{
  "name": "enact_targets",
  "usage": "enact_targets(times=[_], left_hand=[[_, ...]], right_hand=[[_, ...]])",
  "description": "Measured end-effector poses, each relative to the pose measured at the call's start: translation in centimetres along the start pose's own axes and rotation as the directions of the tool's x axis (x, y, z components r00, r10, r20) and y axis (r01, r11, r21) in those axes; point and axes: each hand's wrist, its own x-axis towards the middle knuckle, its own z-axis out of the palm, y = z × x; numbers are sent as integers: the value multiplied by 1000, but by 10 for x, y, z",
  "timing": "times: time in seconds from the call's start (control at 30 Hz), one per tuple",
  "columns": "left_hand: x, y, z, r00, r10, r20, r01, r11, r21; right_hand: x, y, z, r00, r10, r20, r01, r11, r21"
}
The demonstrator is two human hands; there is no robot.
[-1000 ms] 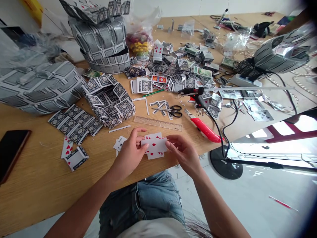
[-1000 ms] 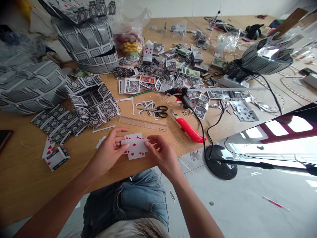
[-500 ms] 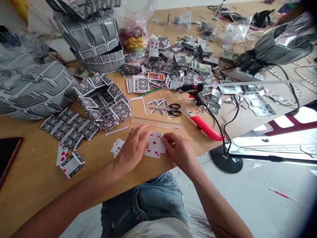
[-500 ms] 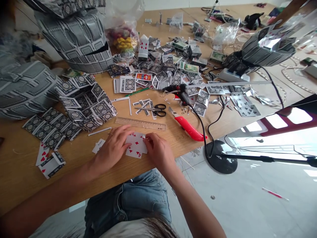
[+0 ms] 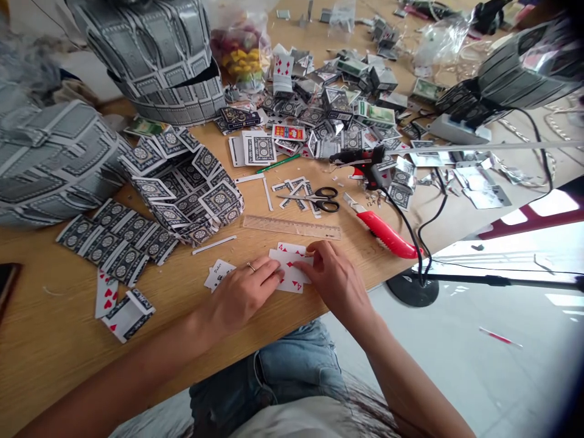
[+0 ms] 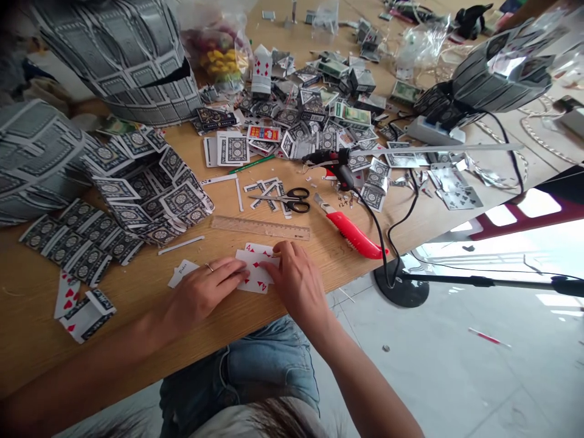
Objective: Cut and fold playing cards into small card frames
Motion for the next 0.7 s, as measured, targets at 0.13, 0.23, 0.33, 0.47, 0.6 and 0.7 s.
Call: enact_targets(times=[0.13, 0.23, 0.33, 0.47, 0.6, 0.7], left_hand=[[-1, 0, 4, 999, -1, -36, 2, 1000, 16], [-1, -1, 5, 999, -22, -43, 22, 1000, 3], [-1, -2, 6, 998, -39, -55, 38, 999, -14], [-2, -3, 8, 996, -72, -56, 67, 994, -88], [-5, -3, 13, 994, -92, -65, 86, 992, -93], [-6, -2, 15, 992, -99, -83, 91, 991, -100]], right_hand=[[2, 2, -1, 1000, 2, 17, -3, 1000, 10], [4, 2, -1, 1000, 1, 17, -1, 1000, 16], [6, 2, -2, 999, -6, 32, 5, 999, 41], [8, 4, -4, 999, -9, 48, 6, 998, 64], [10, 5, -5, 998, 1, 66, -6, 997, 79], [10, 5, -4, 998, -3, 63, -2, 997, 78]])
